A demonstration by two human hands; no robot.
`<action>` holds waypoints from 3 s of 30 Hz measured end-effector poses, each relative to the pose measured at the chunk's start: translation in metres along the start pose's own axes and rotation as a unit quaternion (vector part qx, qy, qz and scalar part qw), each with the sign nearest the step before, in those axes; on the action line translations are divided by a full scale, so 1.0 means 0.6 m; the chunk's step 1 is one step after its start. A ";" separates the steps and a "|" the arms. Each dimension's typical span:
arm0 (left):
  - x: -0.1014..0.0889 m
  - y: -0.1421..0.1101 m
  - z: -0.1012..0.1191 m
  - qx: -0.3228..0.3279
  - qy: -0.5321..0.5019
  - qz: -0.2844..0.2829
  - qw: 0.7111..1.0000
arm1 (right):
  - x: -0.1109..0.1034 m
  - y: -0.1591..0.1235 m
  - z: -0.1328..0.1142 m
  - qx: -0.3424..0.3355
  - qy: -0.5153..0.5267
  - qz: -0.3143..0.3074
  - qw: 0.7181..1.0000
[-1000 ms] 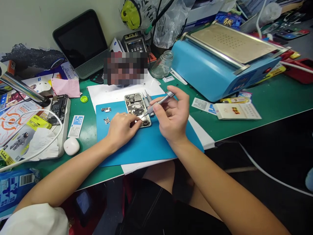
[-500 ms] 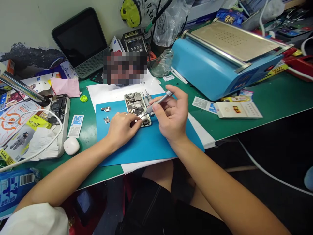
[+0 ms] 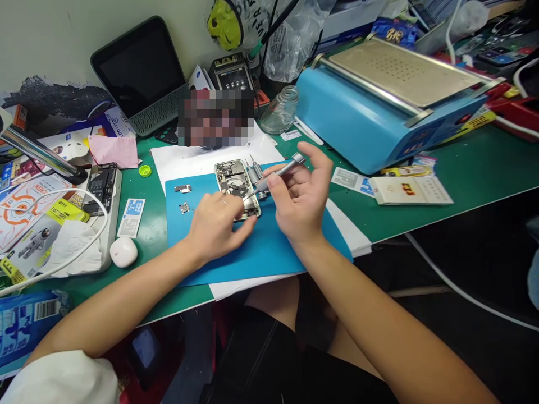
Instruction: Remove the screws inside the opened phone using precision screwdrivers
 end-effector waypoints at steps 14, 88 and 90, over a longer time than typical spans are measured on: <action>0.019 -0.049 0.084 0.094 0.060 -0.135 0.985 | 0.017 -0.016 -0.043 -0.153 -0.031 -0.069 0.985; -0.004 -0.020 0.018 -0.115 -0.111 0.033 0.987 | -0.007 -0.003 0.004 0.045 0.047 0.027 0.998; -0.005 -0.016 0.003 -0.173 -0.135 0.055 0.974 | -0.009 -0.003 0.005 0.055 0.043 0.034 0.997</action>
Point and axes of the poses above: each hand's wrist, its own y-axis towards the middle knuckle, its own x-axis out of the palm, z = x × y, the point moved 4 cm from there along y, towards the middle knuckle, and after that the axes turned 7 degrees about z, right-handed, at the moved point
